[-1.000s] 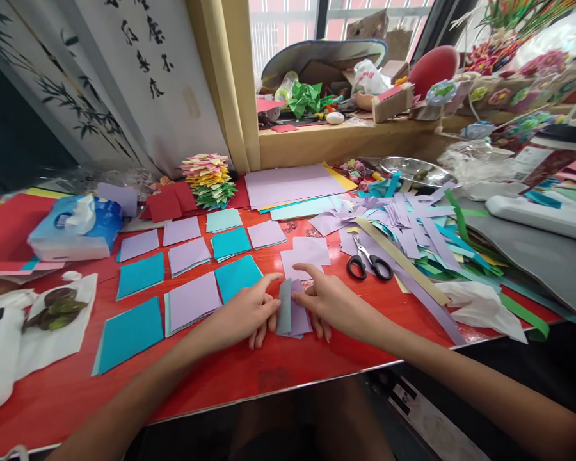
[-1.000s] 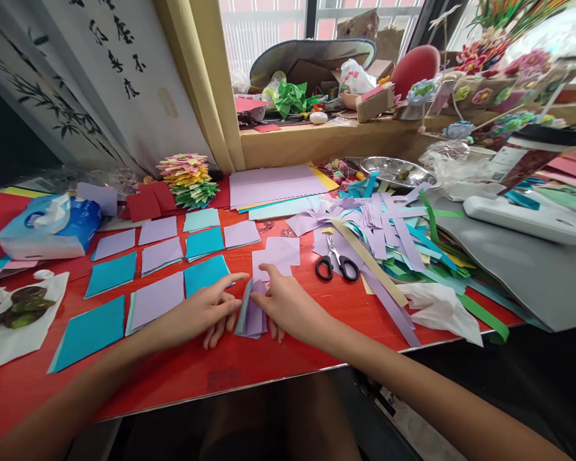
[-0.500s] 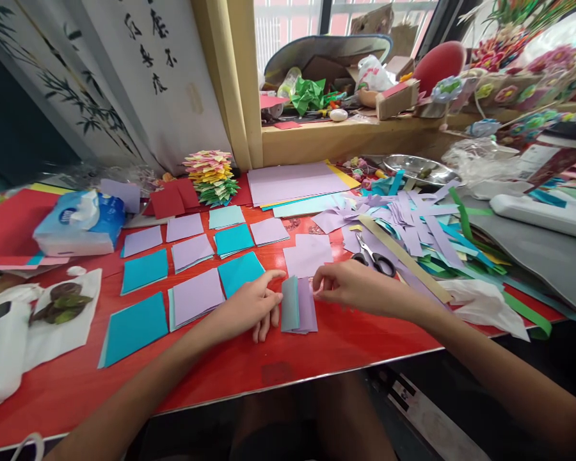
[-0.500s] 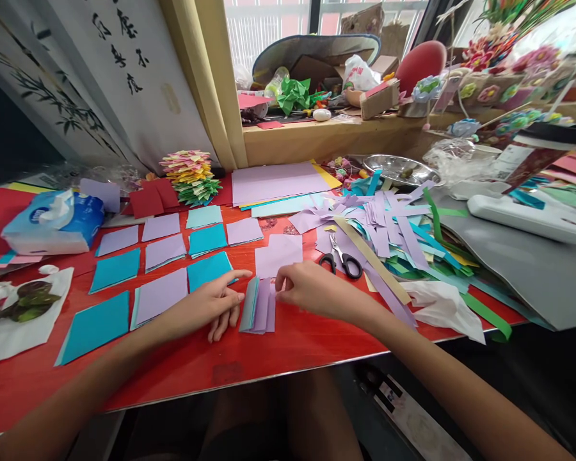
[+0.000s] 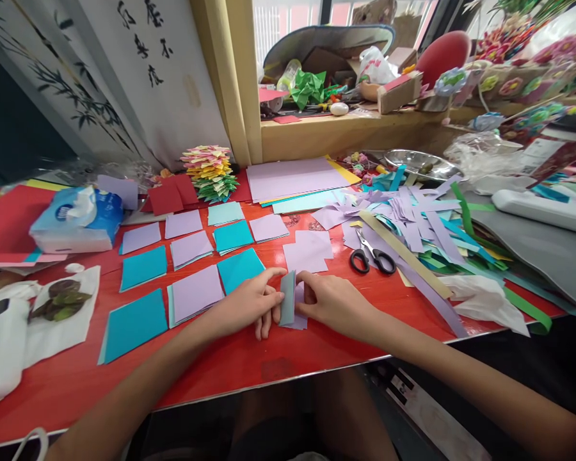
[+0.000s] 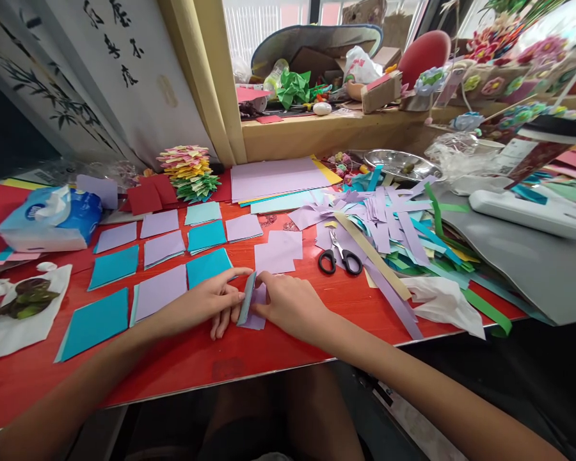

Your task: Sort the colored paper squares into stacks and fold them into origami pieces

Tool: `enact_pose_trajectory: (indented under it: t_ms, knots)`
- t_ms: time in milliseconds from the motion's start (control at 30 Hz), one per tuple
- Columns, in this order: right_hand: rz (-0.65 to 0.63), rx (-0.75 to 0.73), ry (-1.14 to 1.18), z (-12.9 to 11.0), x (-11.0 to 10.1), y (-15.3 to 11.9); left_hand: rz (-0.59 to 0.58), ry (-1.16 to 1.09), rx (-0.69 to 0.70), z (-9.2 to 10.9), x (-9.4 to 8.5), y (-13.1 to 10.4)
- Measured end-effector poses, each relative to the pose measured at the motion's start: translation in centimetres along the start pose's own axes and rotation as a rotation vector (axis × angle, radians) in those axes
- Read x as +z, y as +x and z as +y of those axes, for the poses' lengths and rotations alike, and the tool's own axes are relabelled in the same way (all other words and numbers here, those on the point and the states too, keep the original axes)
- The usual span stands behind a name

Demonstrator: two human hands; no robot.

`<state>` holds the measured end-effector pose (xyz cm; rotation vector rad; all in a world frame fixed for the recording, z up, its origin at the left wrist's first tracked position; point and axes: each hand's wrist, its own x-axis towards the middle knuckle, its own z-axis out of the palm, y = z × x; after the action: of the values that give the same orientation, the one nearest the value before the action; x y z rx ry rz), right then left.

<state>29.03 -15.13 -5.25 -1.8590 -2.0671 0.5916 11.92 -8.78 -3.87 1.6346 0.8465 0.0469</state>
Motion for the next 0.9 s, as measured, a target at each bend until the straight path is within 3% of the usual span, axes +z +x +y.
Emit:
enact_pose_trajectory:
  t_ms: [300, 500, 767, 900]
  knots:
    - [0.009, -0.019, -0.053, 0.1, 0.2, -0.2, -0.019, -0.038, 0.009, -0.2, -0.1, 0.1]
    - [-0.046, -0.207, -0.040, 0.7, -0.4, -0.4, -0.015, -0.032, 0.011, -0.5, -0.1, 0.3]
    - [-0.145, -0.281, -0.182, 1.2, -0.5, -0.6, 0.005, -0.043, -0.011, -0.7, 0.0, 0.5]
    - [-0.186, -0.343, -0.075, 1.4, -1.2, -0.4, 0.000, -0.029, 0.002, -0.6, 0.0, 0.5]
